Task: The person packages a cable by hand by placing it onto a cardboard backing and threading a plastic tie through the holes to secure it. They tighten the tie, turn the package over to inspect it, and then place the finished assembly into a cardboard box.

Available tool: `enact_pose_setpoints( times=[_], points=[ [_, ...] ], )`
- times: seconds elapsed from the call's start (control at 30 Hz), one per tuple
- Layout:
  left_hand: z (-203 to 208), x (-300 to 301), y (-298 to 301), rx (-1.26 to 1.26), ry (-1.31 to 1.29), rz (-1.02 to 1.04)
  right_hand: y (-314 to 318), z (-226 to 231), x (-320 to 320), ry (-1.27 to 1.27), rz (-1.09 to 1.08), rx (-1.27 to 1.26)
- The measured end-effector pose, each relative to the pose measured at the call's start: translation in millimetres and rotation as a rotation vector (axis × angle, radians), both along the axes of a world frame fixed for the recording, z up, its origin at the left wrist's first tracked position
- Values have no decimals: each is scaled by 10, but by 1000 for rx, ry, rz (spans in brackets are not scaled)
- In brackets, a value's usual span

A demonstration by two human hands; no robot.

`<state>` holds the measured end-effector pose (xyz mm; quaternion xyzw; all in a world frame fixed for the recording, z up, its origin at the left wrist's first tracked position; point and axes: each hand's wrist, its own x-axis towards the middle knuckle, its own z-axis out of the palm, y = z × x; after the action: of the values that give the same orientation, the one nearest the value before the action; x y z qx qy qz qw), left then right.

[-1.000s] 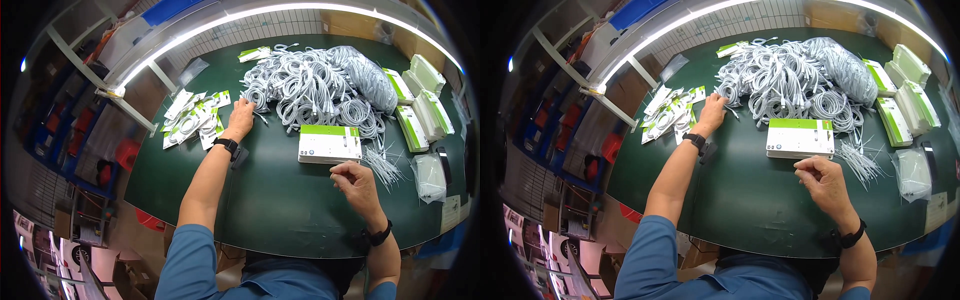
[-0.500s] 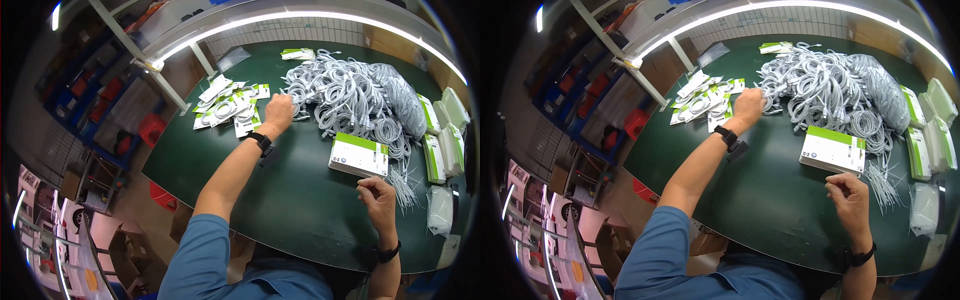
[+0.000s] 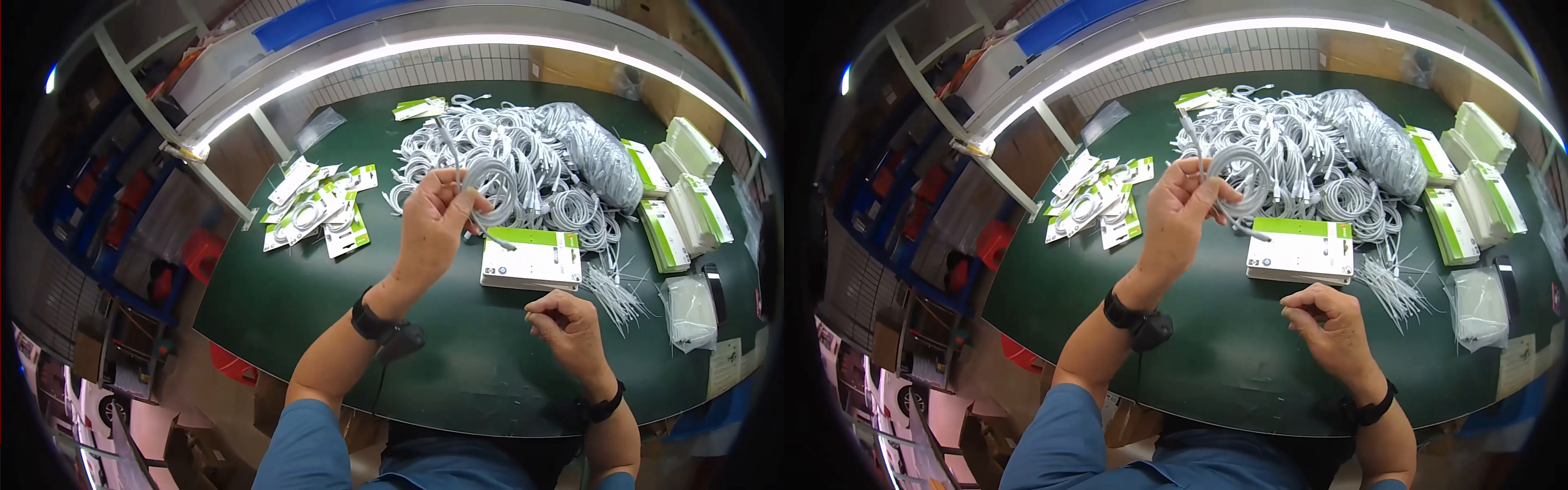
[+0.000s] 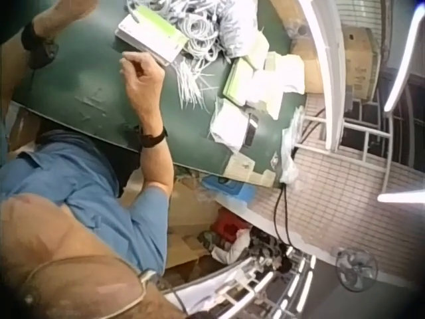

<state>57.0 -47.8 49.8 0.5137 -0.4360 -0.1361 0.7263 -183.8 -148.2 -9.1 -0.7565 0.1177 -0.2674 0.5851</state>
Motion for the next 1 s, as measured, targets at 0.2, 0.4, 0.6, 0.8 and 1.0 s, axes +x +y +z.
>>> enact_pose_setpoints(
  times=[0.2, 0.4, 0.6, 0.8, 1.0],
  points=[
    [14, -497, 67, 151, -114, -65, 44, 132, -75, -68, 69, -2],
    [-85, -820, 49, 67, -1052, 251, 58, 144, -68, -166, 2, 122],
    [-110, -1012, -1, 53, -1394, 316, 91, 23, -54, -205, -59, 240],
    [-222, -975, -26, 8, -1330, 201, -27, 77, -84, -241, -7, 709],
    [-278, -927, -136, -86, -1375, 181, -156, 130, -43, -275, -22, 690]
  ],
)
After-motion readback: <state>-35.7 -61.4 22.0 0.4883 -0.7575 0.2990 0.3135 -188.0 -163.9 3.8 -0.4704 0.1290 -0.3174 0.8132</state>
